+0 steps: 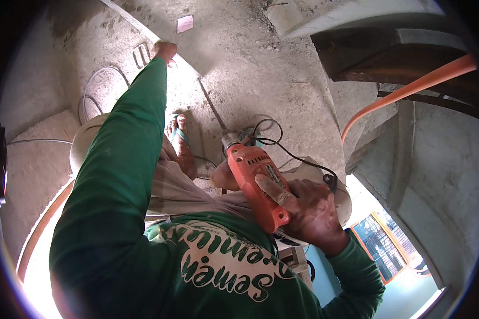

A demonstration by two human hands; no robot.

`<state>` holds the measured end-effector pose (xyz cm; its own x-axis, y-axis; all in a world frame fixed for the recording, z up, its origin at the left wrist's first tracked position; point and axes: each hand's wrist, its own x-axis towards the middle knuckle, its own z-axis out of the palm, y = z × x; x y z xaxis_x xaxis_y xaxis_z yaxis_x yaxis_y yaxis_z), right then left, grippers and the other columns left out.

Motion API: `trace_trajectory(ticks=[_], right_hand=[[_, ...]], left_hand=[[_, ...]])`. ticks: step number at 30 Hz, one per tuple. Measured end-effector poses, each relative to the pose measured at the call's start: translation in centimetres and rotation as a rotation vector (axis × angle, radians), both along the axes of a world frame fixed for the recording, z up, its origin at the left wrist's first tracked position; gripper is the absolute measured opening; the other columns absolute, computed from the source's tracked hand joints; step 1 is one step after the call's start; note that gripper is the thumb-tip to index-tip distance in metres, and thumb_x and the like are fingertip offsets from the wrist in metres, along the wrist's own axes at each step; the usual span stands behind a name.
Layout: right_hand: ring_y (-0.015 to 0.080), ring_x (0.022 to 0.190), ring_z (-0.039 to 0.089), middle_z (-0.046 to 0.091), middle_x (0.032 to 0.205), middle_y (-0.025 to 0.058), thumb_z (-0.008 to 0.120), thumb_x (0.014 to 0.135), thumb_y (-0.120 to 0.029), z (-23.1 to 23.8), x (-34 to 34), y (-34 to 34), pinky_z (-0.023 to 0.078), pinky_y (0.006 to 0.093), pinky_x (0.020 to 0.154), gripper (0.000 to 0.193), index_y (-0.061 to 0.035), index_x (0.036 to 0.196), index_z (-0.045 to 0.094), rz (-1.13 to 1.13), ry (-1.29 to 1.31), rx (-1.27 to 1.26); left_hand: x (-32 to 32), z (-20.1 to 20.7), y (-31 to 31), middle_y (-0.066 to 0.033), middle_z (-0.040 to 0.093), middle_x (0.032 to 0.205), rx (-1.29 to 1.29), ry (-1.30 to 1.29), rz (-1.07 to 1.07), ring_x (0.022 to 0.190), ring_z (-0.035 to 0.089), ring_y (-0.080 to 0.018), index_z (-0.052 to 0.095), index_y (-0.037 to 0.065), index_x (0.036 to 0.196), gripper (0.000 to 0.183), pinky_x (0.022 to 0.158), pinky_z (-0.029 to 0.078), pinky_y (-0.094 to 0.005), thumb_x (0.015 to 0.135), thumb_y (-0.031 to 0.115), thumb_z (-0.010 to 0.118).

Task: The person uses a power drill with a cutting attachment to cut a white PVC pipe. After cutting, the person uses pliers to remove a metal clip from the pipe end.

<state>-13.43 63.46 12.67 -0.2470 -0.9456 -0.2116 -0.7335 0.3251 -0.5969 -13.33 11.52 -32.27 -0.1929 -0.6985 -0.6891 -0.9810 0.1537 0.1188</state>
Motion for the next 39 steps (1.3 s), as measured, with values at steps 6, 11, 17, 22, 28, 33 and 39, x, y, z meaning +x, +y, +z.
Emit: trace_trajectory(ticks=[6, 11, 17, 22, 28, 33, 39], right_hand=[[0.0285, 0.069, 0.062, 0.058, 0.08, 0.0071, 0.083, 0.073, -0.02, 0.8, -0.8, -0.4, 0.051, 0.0438, 0.063, 0.082, -0.0241, 0.15, 0.055, -0.02, -0.036, 0.058], [0.0287, 0.073, 0.064, 0.06, 0.083, 0.0069, 0.085, 0.069, -0.021, 1.3, -1.3, -0.9, 0.053, 0.0444, 0.065, 0.087, -0.0249, 0.15, 0.055, -0.045, -0.025, 0.085], [0.031, 0.082, 0.072, 0.072, 0.098, 0.0122, 0.093, 0.063, -0.021, 1.7, -1.6, -1.3, 0.06, 0.0427, 0.081, 0.091, -0.0158, 0.146, 0.057, -0.04, -0.048, 0.179], [0.0357, 0.095, 0.074, 0.074, 0.111, 0.0174, 0.093, 0.063, -0.019, 2.2, -1.7, -1.7, 0.06, 0.0462, 0.097, 0.089, -0.0142, 0.145, 0.057, -0.036, -0.069, 0.21], [0.0357, 0.096, 0.074, 0.074, 0.114, 0.0188, 0.092, 0.065, -0.017, 2.5, -1.7, -2.8, 0.061, 0.0451, 0.093, 0.086, -0.0129, 0.144, 0.057, -0.051, -0.065, 0.195], [0.0353, 0.095, 0.074, 0.074, 0.111, 0.0176, 0.09, 0.066, -0.017, 2.8, -1.6, -3.2, 0.062, 0.0443, 0.086, 0.082, -0.012, 0.141, 0.059, -0.016, -0.024, 0.198], [0.032, 0.083, 0.072, 0.072, 0.099, 0.013, 0.088, 0.067, -0.017, 2.7, -0.9, -3.3, 0.059, 0.0427, 0.071, 0.079, -0.0127, 0.141, 0.06, -0.034, 0.023, 0.154]], left_hand=[[0.2, -1.2, -0.1, -0.0055, 0.08, 0.098, 0.011, 0.127, 0.219, 0.092, 0.076, -0.0292, 0.076, 0.001, 0.113, 0.032, 0.075, 0.062, -0.0468, 0.103, 0.025, 0.058], [0.0, -3.8, -1.9, -0.0077, 0.079, 0.1, -0.047, -0.218, -0.57, 0.089, 0.076, -0.0328, 0.075, 0.0, 0.116, 0.033, 0.072, 0.062, -0.0502, 0.103, 0.027, 0.062], [0.2, -1.7, -0.8, -0.0105, 0.079, 0.087, -0.05, 0.03, 0.017, 0.065, 0.076, -0.0208, 0.076, 0.003, 0.105, 0.03, 0.063, 0.064, -0.039, 0.095, 0.024, 0.056], [0.0, -0.4, -0.6, -0.0094, 0.078, 0.083, -0.018, -0.096, -0.203, 0.064, 0.075, -0.0199, 0.075, 0.003, 0.103, 0.031, 0.063, 0.064, -0.04, 0.095, 0.026, 0.056], [-0.2, -1.7, -0.8, -0.0068, 0.079, 0.082, -0.055, -0.131, -0.267, 0.069, 0.075, -0.0188, 0.076, 0.007, 0.102, 0.035, 0.066, 0.062, -0.041, 0.099, 0.03, 0.051], [0.0, 1.1, 0.3, -0.0128, 0.079, 0.087, 0.015, -0.002, -0.115, 0.069, 0.076, -0.0198, 0.073, 0.001, 0.107, 0.034, 0.064, 0.063, -0.0397, 0.097, 0.029, 0.055], [0.1, 3.1, 1.5, -0.007, 0.08, 0.085, -0.042, 0.054, 0.048, 0.078, 0.076, -0.0177, 0.073, 0.0, 0.111, 0.035, 0.076, 0.059, -0.0355, 0.097, 0.027, 0.056]])
